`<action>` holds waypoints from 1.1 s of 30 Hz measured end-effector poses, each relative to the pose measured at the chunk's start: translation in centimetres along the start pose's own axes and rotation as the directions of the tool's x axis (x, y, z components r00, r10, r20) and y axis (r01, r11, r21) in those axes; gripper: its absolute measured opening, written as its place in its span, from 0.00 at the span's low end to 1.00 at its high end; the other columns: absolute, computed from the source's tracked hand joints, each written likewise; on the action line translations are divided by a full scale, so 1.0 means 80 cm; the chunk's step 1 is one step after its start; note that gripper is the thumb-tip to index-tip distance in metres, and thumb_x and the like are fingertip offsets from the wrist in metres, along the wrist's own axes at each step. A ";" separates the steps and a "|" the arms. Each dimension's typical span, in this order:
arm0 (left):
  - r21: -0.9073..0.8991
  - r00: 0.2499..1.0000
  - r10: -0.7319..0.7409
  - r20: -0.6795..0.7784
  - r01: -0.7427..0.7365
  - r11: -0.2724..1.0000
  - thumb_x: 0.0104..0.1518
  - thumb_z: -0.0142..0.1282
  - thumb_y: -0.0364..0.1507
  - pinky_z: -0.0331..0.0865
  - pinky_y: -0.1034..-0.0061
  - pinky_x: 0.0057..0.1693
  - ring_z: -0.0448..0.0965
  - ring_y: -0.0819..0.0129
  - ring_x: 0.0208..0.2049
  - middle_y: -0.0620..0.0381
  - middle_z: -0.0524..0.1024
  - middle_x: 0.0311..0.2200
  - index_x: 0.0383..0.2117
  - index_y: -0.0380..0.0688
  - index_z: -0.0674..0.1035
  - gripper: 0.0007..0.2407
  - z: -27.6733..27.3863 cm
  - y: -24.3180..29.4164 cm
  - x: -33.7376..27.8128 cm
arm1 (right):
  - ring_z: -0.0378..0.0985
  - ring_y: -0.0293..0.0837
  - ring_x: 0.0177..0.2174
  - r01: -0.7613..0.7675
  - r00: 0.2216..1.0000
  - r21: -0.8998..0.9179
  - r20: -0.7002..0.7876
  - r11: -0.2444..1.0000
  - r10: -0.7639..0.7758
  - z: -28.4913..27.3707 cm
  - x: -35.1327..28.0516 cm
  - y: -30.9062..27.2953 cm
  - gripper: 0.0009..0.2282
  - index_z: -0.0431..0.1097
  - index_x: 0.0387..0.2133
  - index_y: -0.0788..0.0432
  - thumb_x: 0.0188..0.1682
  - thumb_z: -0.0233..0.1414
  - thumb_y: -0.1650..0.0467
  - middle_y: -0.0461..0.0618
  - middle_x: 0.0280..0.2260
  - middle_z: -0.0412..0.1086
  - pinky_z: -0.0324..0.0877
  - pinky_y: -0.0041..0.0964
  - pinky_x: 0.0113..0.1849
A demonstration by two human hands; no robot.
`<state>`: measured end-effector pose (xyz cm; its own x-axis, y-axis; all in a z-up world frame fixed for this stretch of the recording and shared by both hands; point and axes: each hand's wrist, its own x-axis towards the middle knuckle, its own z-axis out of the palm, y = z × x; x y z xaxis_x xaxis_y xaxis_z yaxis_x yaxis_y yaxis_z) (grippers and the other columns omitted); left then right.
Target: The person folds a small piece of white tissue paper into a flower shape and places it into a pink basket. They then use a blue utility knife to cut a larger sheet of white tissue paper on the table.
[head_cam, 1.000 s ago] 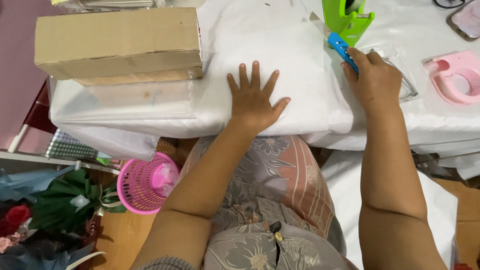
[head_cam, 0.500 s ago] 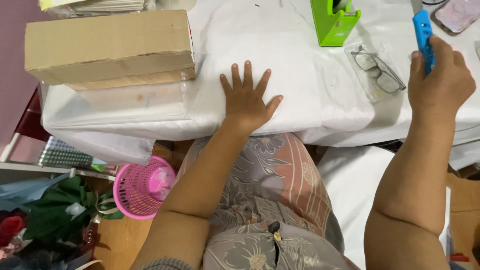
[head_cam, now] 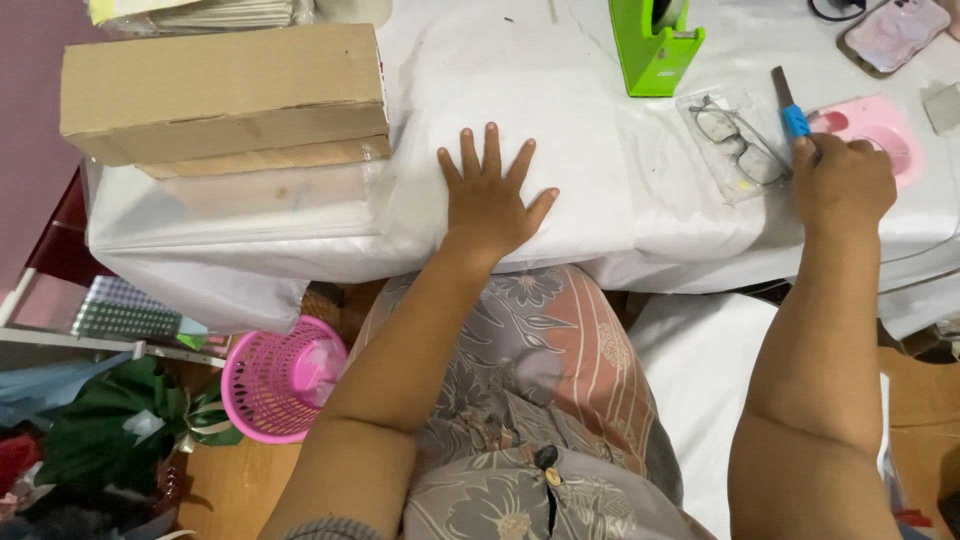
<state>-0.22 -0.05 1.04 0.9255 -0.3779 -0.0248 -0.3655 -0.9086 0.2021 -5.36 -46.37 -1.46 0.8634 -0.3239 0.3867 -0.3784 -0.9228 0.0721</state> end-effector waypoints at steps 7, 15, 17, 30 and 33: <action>-0.023 0.976 0.044 -0.215 -0.050 0.999 0.59 0.40 0.60 0.34 0.30 0.68 0.37 0.36 0.72 0.39 0.46 0.72 0.70 0.62 0.58 0.34 0.038 -0.011 0.010 | 0.74 0.66 0.42 0.504 0.826 0.244 -0.417 0.829 -0.379 -0.060 -0.048 -0.088 0.14 0.79 0.56 0.68 0.61 0.64 0.71 0.69 0.46 0.75 0.70 0.58 0.42; -0.448 0.846 0.091 -0.526 -0.366 0.816 0.68 0.52 0.41 0.39 0.34 0.72 0.54 0.36 0.71 0.39 0.60 0.67 0.69 0.47 0.63 0.26 0.043 -0.036 0.010 | 0.65 0.58 0.62 0.644 0.743 0.460 -0.186 0.611 -0.643 -0.113 -0.144 -0.250 0.36 0.65 0.64 0.56 0.43 0.61 0.52 0.61 0.61 0.66 0.50 0.57 0.65; -0.417 0.858 0.155 -0.490 -0.387 0.822 0.67 0.52 0.41 0.40 0.35 0.72 0.58 0.40 0.70 0.43 0.65 0.64 0.67 0.48 0.66 0.24 0.027 -0.046 -0.013 | 0.64 0.57 0.63 0.631 0.752 0.431 -0.132 0.645 -0.646 -0.106 -0.149 -0.251 0.33 0.65 0.64 0.54 0.45 0.59 0.54 0.59 0.62 0.65 0.48 0.58 0.66; 0.022 0.867 0.403 -0.293 -0.415 0.909 0.59 0.62 0.37 0.32 0.44 0.73 0.61 0.53 0.69 0.52 0.68 0.65 0.60 0.53 0.76 0.21 0.049 -0.131 -0.106 | 0.72 0.45 0.59 0.653 0.757 0.296 -0.252 0.697 -0.602 -0.068 -0.170 -0.234 0.17 0.75 0.54 0.49 0.50 0.62 0.66 0.46 0.57 0.73 0.47 0.53 0.68; 0.033 0.833 0.428 -0.349 -0.446 0.894 0.61 0.59 0.35 0.35 0.45 0.73 0.65 0.55 0.67 0.54 0.72 0.62 0.57 0.53 0.78 0.17 0.051 -0.136 -0.107 | 0.73 0.41 0.59 0.666 0.746 0.299 -0.277 0.684 -0.605 -0.056 -0.169 -0.224 0.11 0.78 0.47 0.49 0.51 0.62 0.67 0.43 0.56 0.75 0.48 0.50 0.68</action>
<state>-4.60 12.34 -4.97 0.6493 -0.6419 0.4080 -0.7430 -0.6499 0.1599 -11.75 -24.52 -3.82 0.7809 0.3748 0.4997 0.4157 -0.9089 0.0321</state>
